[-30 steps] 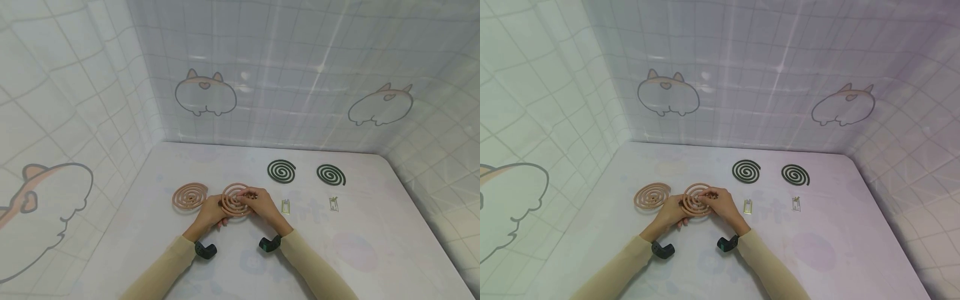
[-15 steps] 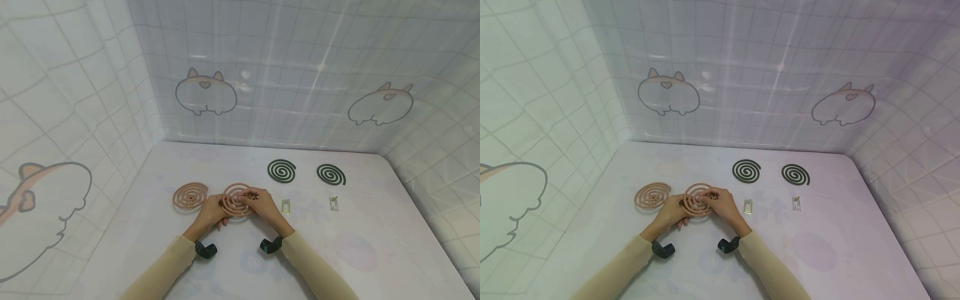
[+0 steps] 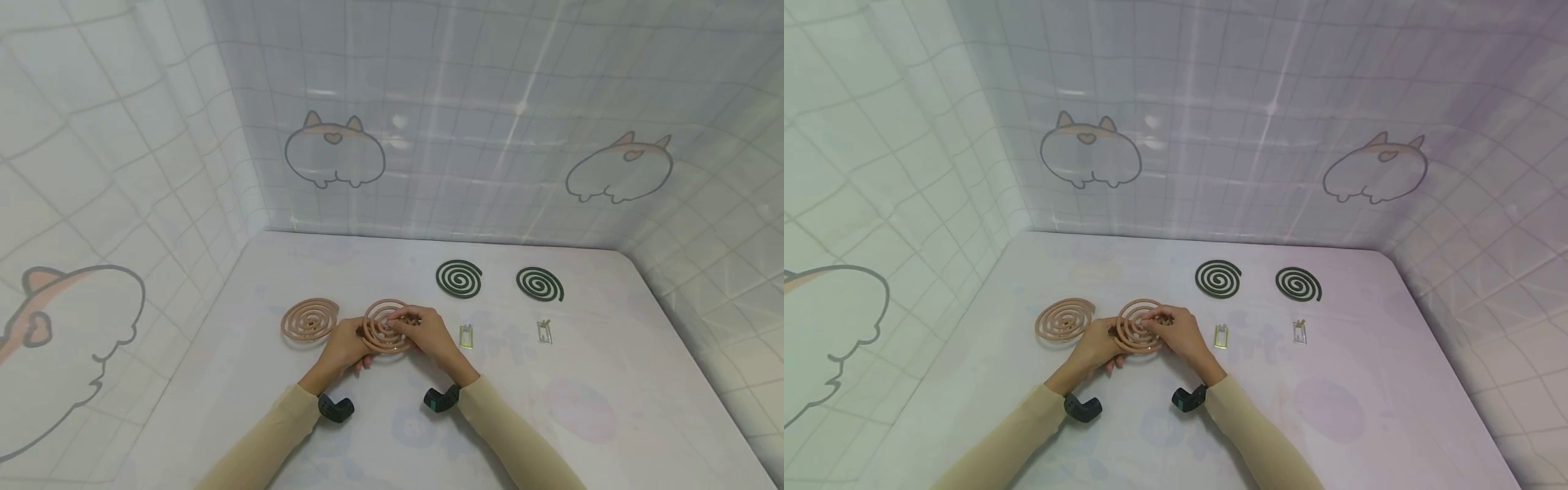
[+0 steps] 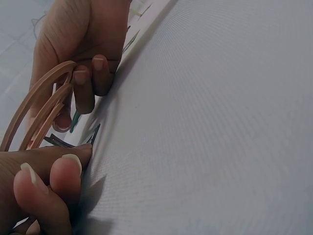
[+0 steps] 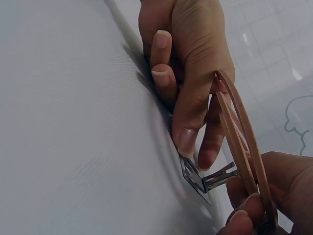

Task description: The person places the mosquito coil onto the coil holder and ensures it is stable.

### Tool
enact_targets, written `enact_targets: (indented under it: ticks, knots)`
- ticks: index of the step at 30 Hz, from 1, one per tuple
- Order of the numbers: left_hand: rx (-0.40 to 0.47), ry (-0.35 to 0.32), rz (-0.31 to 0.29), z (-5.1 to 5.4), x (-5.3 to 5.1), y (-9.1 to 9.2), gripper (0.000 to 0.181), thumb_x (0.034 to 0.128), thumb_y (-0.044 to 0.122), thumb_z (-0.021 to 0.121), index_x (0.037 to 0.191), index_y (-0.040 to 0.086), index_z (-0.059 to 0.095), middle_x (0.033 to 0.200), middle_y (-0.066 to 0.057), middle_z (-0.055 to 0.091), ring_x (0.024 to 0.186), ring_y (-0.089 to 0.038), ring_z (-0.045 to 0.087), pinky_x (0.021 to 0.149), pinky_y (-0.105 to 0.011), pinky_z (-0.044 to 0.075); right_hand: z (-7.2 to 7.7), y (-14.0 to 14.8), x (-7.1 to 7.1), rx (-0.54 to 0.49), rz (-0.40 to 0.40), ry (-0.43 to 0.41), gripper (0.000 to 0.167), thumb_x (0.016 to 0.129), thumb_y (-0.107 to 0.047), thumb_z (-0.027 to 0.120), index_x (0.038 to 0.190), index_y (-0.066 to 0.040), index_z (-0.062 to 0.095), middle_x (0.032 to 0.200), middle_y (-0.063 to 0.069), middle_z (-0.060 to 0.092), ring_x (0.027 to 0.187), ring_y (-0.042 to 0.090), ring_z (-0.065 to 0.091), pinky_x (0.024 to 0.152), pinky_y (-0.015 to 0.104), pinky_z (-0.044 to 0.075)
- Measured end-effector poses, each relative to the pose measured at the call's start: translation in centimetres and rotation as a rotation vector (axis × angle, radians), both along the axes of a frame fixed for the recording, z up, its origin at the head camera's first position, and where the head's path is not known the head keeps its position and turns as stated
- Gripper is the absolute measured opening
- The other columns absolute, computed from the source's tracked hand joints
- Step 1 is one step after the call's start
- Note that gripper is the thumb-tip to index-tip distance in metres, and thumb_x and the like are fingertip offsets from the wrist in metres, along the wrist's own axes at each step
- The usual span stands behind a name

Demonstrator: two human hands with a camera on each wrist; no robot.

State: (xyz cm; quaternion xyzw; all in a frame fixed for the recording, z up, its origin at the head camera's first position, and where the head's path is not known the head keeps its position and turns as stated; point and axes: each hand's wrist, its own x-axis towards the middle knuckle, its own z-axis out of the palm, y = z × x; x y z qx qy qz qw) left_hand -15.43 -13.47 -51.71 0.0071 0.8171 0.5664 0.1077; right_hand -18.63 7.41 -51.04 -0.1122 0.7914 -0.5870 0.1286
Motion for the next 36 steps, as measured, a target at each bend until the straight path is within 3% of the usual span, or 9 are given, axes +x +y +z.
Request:
enact_targets:
  ticks: [10, 17, 24, 36]
  knots:
    - [0.007, -0.014, 0.008, -0.07, -0.09, -0.08, 0.019, 0.0909, 0.010, 0.077, 0.108, 0.005, 0.071, 0.052, -0.009, 0.060, 0.036, -0.011, 0.051, 0.035, -0.026, 0.044, 0.14, 0.12, -0.61, 0.046, 0.020, -0.028, 0.017, 0.094, -0.037, 0.076, 0.107, -0.027, 0.080, 0.076, 0.003, 0.062, 0.045, 0.011, 0.042, 0.043, 0.026, 0.039]
    - [0.018, -0.022, 0.006, 0.06, 0.07, -0.01, 0.022, 0.0908, 0.008, 0.076, 0.112, 0.004, 0.071, 0.052, -0.009, 0.060, 0.037, -0.012, 0.051, 0.035, -0.026, 0.044, -0.04, 0.35, -0.47, 0.010, 0.026, -0.016, 0.016, 0.094, -0.036, 0.076, 0.106, -0.027, 0.079, 0.085, 0.005, 0.067, 0.048, 0.011, 0.043, 0.044, 0.026, 0.042]
    - [0.032, -0.016, 0.003, 0.13, 0.16, 0.04, 0.023, 0.0895, 0.007, 0.077, 0.112, 0.006, 0.071, 0.052, -0.009, 0.060, 0.036, -0.012, 0.051, 0.035, -0.026, 0.044, 0.21, 0.39, -0.18, -0.020, 0.021, -0.012, 0.019, 0.094, -0.034, 0.077, 0.108, -0.021, 0.079, 0.082, 0.010, 0.066, 0.049, 0.012, 0.044, 0.046, 0.029, 0.043]
    - [0.025, -0.014, -0.008, 0.06, -0.08, -0.06, 0.026, 0.0870, 0.005, 0.079, 0.112, 0.009, 0.073, 0.053, -0.010, 0.060, 0.037, -0.013, 0.052, 0.035, -0.025, 0.043, -0.12, 0.67, -0.20, -0.030, 0.026, -0.012, 0.016, 0.096, -0.030, 0.075, 0.110, -0.022, 0.078, 0.080, 0.008, 0.065, 0.048, 0.013, 0.043, 0.044, 0.027, 0.041]
